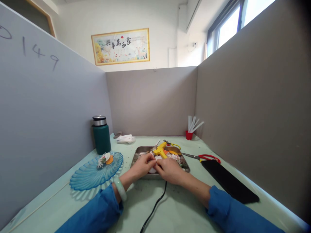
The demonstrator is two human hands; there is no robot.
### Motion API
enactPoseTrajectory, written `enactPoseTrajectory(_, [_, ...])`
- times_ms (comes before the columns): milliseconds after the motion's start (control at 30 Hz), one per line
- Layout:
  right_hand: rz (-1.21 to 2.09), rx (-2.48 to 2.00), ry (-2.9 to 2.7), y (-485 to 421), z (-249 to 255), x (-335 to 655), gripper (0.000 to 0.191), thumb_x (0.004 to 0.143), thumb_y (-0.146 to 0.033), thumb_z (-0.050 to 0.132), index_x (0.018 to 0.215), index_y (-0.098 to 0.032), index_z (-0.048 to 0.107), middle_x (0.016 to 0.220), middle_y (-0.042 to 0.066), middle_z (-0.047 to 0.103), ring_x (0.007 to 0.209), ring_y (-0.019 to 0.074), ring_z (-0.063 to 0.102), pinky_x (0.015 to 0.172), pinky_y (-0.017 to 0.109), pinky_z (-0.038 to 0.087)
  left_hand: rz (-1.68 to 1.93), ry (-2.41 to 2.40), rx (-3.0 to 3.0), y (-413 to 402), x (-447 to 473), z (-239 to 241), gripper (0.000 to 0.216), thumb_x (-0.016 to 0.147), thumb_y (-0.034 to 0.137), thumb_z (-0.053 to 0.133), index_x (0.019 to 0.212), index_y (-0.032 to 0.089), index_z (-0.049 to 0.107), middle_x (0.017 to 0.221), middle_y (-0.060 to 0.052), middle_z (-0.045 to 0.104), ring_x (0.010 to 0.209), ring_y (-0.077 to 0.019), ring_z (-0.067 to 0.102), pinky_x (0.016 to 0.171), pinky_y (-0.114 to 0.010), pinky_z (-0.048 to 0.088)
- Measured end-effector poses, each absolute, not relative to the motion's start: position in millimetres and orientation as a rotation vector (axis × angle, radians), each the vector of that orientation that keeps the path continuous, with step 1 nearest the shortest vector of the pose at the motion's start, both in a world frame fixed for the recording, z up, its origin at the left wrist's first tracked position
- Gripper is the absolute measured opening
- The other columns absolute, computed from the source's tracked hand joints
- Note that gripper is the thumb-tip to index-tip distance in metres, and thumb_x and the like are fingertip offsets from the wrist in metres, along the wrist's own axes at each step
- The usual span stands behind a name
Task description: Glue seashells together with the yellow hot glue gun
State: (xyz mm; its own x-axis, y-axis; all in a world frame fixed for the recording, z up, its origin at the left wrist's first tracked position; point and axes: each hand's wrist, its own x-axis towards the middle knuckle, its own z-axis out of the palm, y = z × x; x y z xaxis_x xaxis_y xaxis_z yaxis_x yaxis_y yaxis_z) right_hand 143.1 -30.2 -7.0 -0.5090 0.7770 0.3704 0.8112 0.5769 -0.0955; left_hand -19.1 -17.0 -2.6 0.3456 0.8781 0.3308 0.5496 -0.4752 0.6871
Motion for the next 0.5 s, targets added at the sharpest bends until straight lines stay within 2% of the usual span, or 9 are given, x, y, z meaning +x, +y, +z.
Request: enactPoseTrajectory(500, [-0.100,-1.281,-2.437,-29.0,-7.8,143.6,0.038,0.090,-0.037,0.031,0.094,-0.019,0.064,0.083,0.006,0.066,0.072,0.0164,0.055,0.059,0.025,0.027,0.965,1.238,2.187,-19.4,-18.5,-1.2,0.020,0.076,0.033,0.047,0.073,0.015,0.055,0.067,0.000,0.054,0.062,-0.0115,0.049,0.052,-0.019,0.037])
